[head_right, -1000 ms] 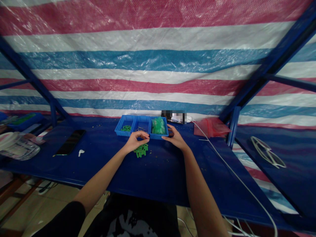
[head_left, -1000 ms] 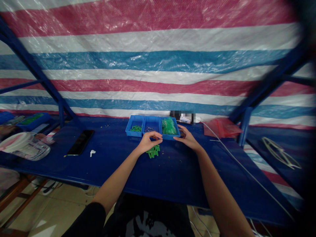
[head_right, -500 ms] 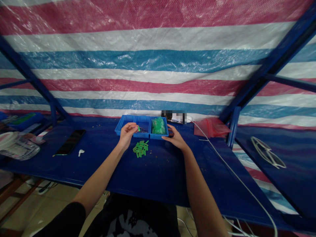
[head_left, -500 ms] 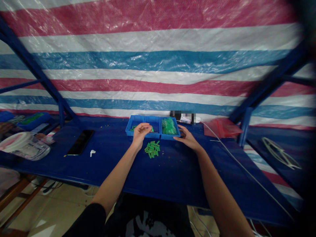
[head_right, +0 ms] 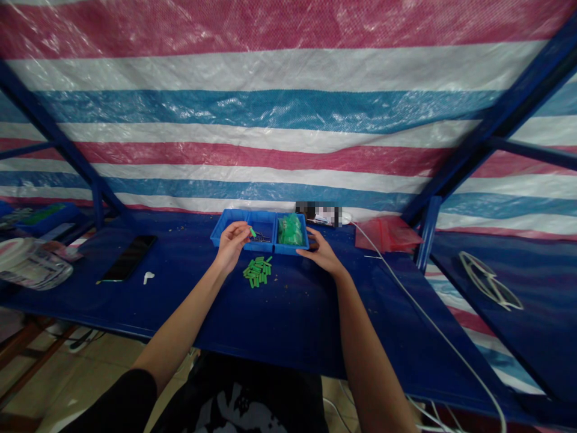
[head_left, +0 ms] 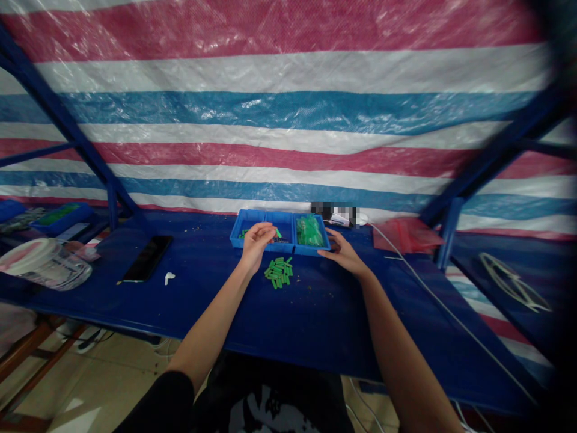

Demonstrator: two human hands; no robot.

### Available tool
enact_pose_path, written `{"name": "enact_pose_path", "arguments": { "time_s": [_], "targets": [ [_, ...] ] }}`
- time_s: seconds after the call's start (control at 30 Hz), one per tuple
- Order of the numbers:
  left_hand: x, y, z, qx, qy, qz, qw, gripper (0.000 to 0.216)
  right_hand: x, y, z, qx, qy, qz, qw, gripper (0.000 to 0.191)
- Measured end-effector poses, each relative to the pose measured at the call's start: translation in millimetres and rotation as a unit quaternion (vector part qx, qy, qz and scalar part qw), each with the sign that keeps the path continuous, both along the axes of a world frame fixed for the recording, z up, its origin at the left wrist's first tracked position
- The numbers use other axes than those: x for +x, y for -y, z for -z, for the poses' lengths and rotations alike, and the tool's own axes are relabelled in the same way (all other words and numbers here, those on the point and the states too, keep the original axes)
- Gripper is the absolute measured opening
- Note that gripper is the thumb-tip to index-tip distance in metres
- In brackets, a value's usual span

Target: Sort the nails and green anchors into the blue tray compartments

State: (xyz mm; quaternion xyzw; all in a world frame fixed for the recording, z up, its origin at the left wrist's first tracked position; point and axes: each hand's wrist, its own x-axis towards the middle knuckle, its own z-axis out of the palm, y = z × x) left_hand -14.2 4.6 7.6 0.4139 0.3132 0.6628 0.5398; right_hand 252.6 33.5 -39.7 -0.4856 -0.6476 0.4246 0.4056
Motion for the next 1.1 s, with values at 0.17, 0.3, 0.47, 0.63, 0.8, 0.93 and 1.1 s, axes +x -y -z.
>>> {"name": "enact_pose_path", "arguments": {
  "time_s": [0.17, 0.3, 0.47, 0.63, 0.8, 0.93, 1.1],
  "targets": [
    [-6, -5, 0.2, 0.019, -0.050, -0.063, 0.997, 0.027, 0, -1, 1.1, -0.003, -0.003, -0.001, 1.000, 0.081],
    [-18, -14, 4.1, 0.047, -0.112, -0.141, 0.983, 0.022, 0, -1, 1.0, 0.001, -0.003, -0.006, 1.000, 0.080],
    [-35, -24, 11.6, 0.012, -0.139, -0.209, 0.968, 0.023, 1, -1, 2.5, 0.007, 0.004, -0.010, 1.000, 0.080],
    [-45, -28, 17.1, -0.011, -0.161, -0.234, 0.959, 0.023, 2, -2, 3.2, 0.006, -0.004, -0.012, 1.000, 0.080],
    [-33, -22, 15.6, 0.028, -0.259, -0.225, 0.939, 0.019, 0, 0, 0.3, -0.002, -0.007, -0.006, 1.000, 0.080],
    [-9, -5, 12.0, 0.129, -0.386, -0.155, 0.900, 0.012, -1, 1, -1.7, -0.003, -0.008, -0.005, 1.000, 0.080],
    [14, 13, 20.1, 0.255, -0.564, 0.017, 0.785, 0.014, -1, 0, -0.8, -0.003, 0.004, 0.001, 1.000, 0.082]
  ]
}}
